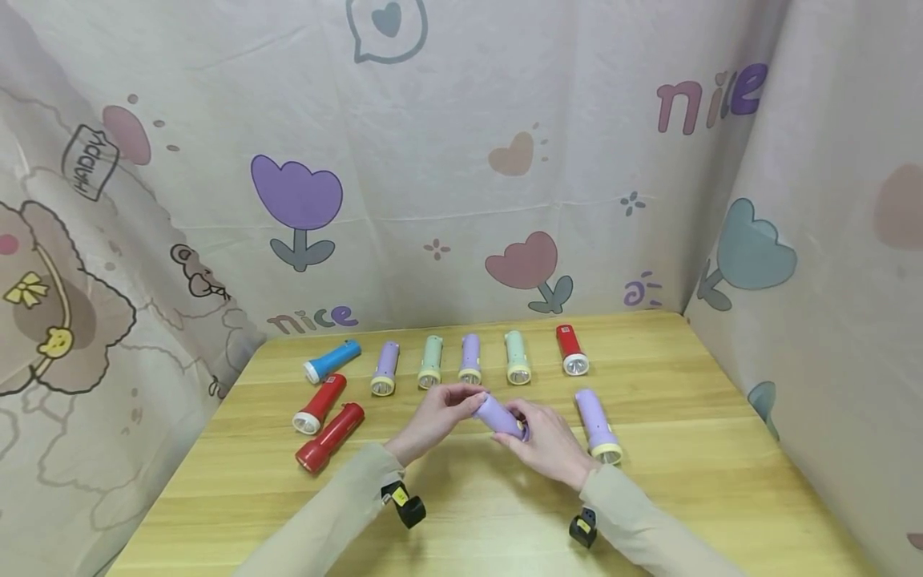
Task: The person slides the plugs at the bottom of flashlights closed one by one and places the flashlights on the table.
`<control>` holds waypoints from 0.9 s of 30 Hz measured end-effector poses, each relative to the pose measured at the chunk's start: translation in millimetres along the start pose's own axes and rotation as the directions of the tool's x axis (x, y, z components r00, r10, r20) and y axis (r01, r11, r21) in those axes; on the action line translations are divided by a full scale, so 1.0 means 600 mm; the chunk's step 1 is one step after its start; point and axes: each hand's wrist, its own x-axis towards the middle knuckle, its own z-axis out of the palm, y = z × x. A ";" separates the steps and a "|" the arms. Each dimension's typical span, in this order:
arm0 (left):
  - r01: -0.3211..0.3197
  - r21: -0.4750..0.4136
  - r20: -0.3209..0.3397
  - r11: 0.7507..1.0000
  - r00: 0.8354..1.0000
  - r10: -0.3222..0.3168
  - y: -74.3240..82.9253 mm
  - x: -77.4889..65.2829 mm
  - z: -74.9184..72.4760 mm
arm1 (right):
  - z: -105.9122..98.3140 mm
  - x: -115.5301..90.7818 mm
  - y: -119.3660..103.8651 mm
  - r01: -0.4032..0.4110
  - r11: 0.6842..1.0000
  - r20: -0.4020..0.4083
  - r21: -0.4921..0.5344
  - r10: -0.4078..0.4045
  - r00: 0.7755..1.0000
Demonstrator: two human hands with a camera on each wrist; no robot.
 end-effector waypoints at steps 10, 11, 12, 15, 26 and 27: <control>-0.037 0.084 -0.041 0.996 0.998 0.040 -0.004 0.003 -0.004 | 0.000 0.002 0.001 -0.040 0.998 0.017 0.048 0.039 0.999; -0.040 0.094 -0.044 0.995 0.998 0.045 -0.004 0.004 -0.005 | -0.001 0.003 0.001 -0.045 0.998 0.016 0.052 0.044 0.999; -0.043 0.107 -0.047 0.993 0.998 0.048 -0.005 0.004 -0.006 | -0.001 0.003 0.001 -0.050 0.997 0.012 0.056 0.049 0.999; -0.056 0.141 -0.052 0.988 0.997 0.064 -0.007 0.004 -0.011 | -0.003 0.007 0.002 -0.059 0.996 -0.001 0.074 0.059 0.998; -0.070 0.279 -0.030 0.958 0.996 0.081 -0.010 -0.005 -0.025 | -0.013 0.016 0.001 -0.235 0.952 0.015 0.198 0.236 0.972; -0.075 0.308 -0.026 0.948 0.996 0.087 -0.011 -0.005 -0.026 | -0.014 0.017 0.001 -0.254 0.946 0.018 0.202 0.256 0.966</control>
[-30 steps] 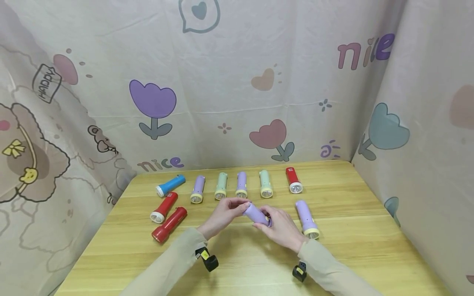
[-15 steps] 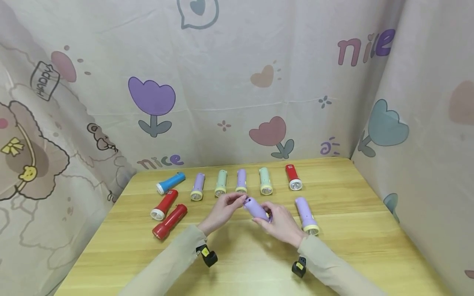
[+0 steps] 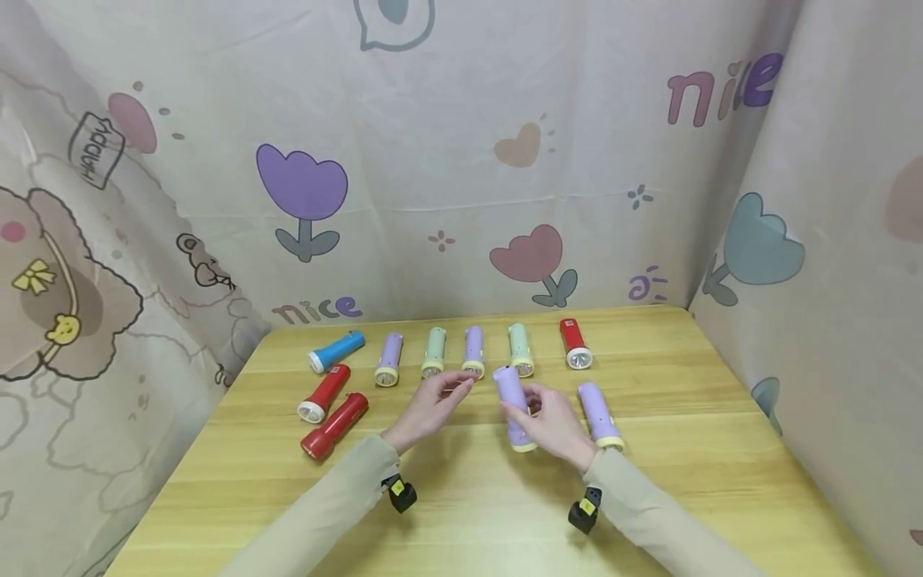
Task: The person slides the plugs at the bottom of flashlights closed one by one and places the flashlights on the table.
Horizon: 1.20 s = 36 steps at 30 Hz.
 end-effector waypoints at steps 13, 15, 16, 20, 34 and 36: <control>-0.112 0.373 0.038 0.921 0.994 0.106 -0.016 0.002 -0.004 | -0.022 0.023 -0.009 -0.165 0.984 0.025 0.065 0.164 0.986; -0.123 0.414 0.044 0.902 0.992 0.114 -0.018 0.002 -0.004 | -0.024 0.026 -0.009 -0.179 0.980 0.031 0.080 0.177 0.984; -0.129 0.433 0.048 0.892 0.992 0.120 -0.019 0.002 -0.004 | -0.025 0.027 -0.008 -0.188 0.978 0.034 0.089 0.186 0.982; -0.160 0.505 0.066 0.848 0.987 0.146 -0.024 0.002 -0.004 | -0.026 0.031 0.000 -0.239 0.964 0.044 0.119 0.235 0.971; -0.209 0.612 0.151 0.763 0.978 0.147 -0.041 0.006 0.006 | -0.030 0.031 0.019 -0.353 0.921 0.092 0.167 0.342 0.935; -0.204 0.627 0.162 0.752 0.978 0.131 -0.043 0.006 0.009 | -0.030 0.032 0.024 -0.361 0.918 0.102 0.161 0.349 0.932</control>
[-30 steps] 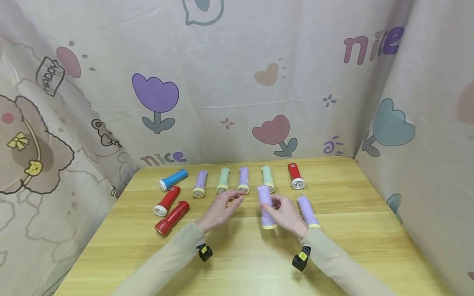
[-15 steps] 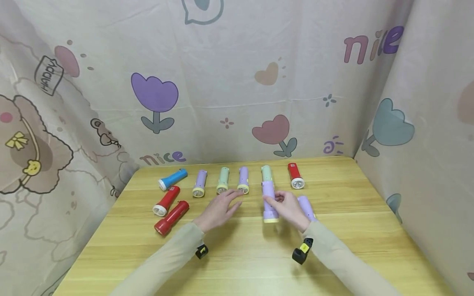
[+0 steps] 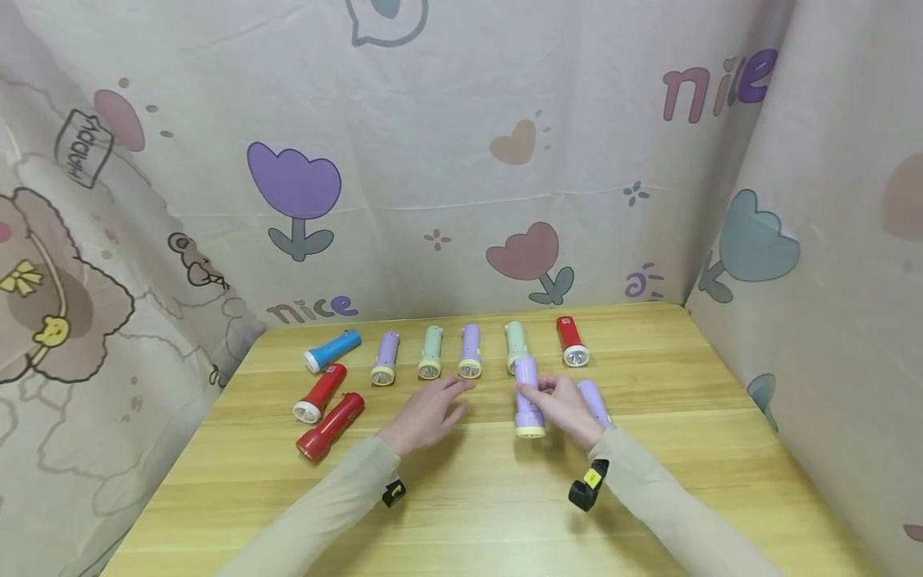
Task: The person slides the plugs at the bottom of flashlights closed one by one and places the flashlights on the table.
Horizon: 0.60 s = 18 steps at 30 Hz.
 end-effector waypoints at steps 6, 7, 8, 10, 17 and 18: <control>0.013 0.022 0.065 1.000 0.998 -0.014 0.007 -0.001 0.004 | 0.004 0.003 0.011 -0.051 0.998 0.051 0.033 0.049 0.997; 0.015 0.020 0.074 1.000 0.997 -0.017 0.008 -0.002 0.005 | 0.005 0.003 0.012 -0.062 0.998 0.061 0.032 0.060 0.996; 0.017 0.022 0.080 1.000 0.997 -0.018 0.009 -0.002 0.005 | 0.006 0.004 0.014 -0.076 0.997 0.068 0.034 0.074 0.995; 0.014 0.027 0.083 1.000 0.996 -0.016 0.009 -0.002 0.008 | 0.008 0.004 0.017 -0.090 0.996 0.081 0.016 0.088 0.993; -0.011 0.045 0.058 0.999 0.998 0.008 0.009 -0.002 0.013 | 0.016 0.007 0.025 -0.110 0.990 0.079 -0.085 0.116 0.990; -0.011 0.044 0.058 0.999 0.998 0.009 0.010 -0.002 0.013 | 0.017 0.007 0.025 -0.115 0.989 0.074 -0.097 0.122 0.990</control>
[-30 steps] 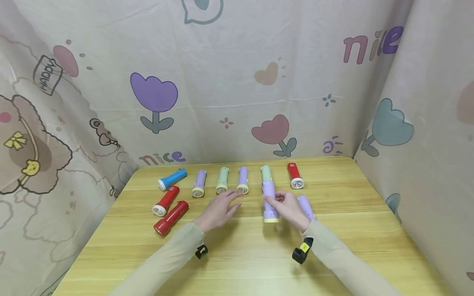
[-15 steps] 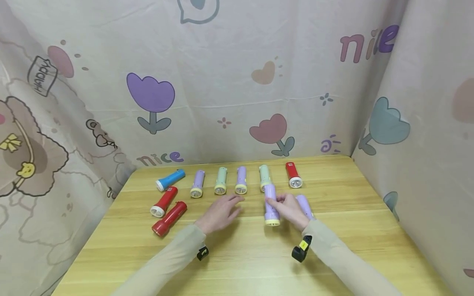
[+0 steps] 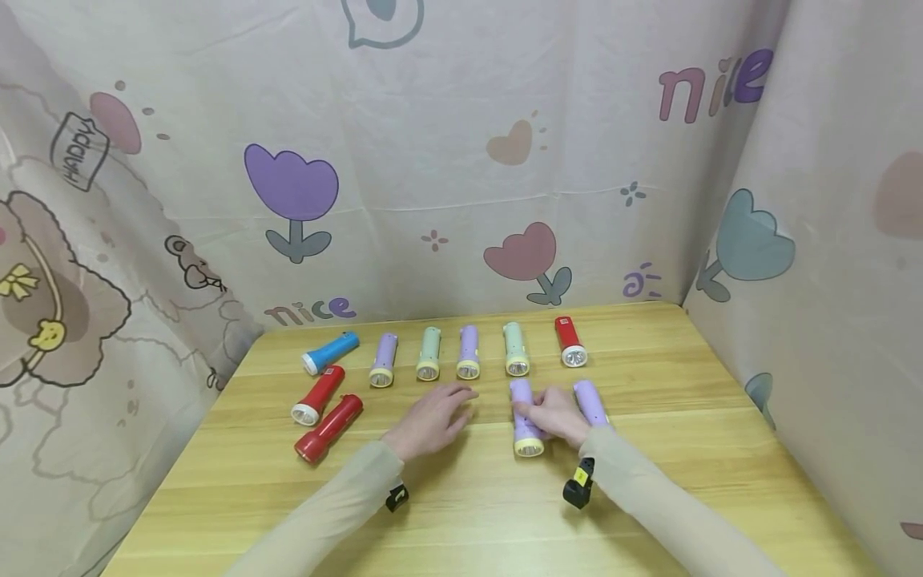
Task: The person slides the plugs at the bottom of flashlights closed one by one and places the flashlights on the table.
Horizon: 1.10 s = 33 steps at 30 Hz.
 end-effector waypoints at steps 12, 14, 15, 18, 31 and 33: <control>0.026 -0.043 0.011 0.999 1.000 -0.026 0.005 -0.003 -0.004 | 0.008 0.004 -0.002 -0.046 0.992 -0.020 -0.118 0.044 0.999; 0.030 -0.053 0.009 0.998 1.000 -0.029 0.005 -0.003 -0.005 | 0.007 0.007 -0.002 -0.046 0.988 -0.014 -0.144 0.045 0.999; 0.033 -0.058 0.011 0.998 0.999 -0.033 0.005 -0.002 -0.005 | 0.007 0.008 -0.002 -0.042 0.987 -0.011 -0.157 0.041 0.999; 0.033 -0.068 0.004 0.997 0.999 -0.033 0.004 -0.002 -0.006 | 0.004 0.012 0.000 -0.030 0.986 0.001 -0.163 0.031 1.000; 0.023 -0.094 -0.002 0.995 1.000 -0.024 0.000 -0.003 -0.006 | -0.001 0.016 0.005 -0.034 0.981 0.029 -0.191 0.040 0.999; 0.030 -0.109 0.003 0.994 1.000 -0.030 0.000 -0.003 -0.007 | -0.001 0.015 0.004 -0.028 0.981 0.032 -0.193 0.035 0.999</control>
